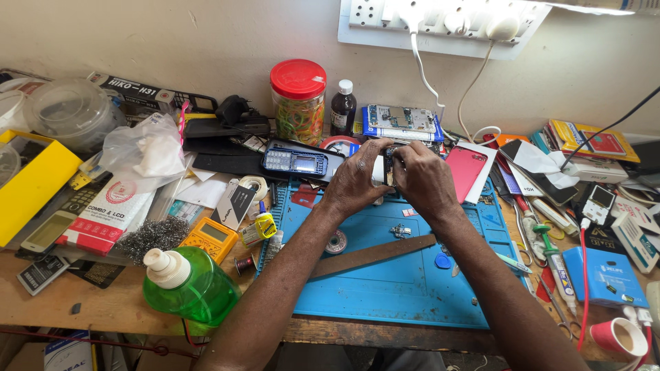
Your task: The person is repairing a small electronic component, likely a phone part. They use a soldering iron to work on the component, then clean it with a toothbrush and a spray bottle. The person also handles a small circuit board and a disassembled phone.
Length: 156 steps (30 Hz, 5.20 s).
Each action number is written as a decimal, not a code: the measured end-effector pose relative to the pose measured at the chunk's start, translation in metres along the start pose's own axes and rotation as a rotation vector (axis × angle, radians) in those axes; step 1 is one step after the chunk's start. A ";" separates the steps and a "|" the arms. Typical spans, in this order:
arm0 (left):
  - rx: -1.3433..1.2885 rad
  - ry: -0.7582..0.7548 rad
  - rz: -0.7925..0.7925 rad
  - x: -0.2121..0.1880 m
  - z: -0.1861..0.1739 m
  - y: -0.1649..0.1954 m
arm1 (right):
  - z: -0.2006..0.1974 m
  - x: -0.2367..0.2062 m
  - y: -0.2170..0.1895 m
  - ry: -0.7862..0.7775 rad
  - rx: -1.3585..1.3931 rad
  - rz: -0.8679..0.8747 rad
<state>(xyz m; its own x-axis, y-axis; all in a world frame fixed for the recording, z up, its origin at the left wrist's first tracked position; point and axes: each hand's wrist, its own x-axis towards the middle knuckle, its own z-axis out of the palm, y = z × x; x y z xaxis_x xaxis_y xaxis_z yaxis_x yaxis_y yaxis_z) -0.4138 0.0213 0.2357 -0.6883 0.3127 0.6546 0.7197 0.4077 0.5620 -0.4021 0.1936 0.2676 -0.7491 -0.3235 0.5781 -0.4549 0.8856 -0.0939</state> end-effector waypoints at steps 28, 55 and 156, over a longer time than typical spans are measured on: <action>0.238 -0.130 -0.151 0.001 -0.006 -0.011 | 0.008 -0.018 0.012 0.004 1.160 0.607; -0.871 -0.118 -0.268 0.009 0.008 -0.028 | -0.002 -0.036 -0.010 0.251 0.620 0.220; -0.872 -0.167 -0.541 0.002 0.035 -0.009 | -0.008 -0.057 0.012 0.229 0.334 0.003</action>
<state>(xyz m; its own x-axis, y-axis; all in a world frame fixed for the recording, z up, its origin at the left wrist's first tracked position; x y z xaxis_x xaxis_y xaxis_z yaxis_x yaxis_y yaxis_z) -0.4247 0.0486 0.2141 -0.8947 0.4151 0.1650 0.0813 -0.2119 0.9739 -0.3608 0.2259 0.2402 -0.6412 -0.2046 0.7396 -0.6125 0.7170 -0.3327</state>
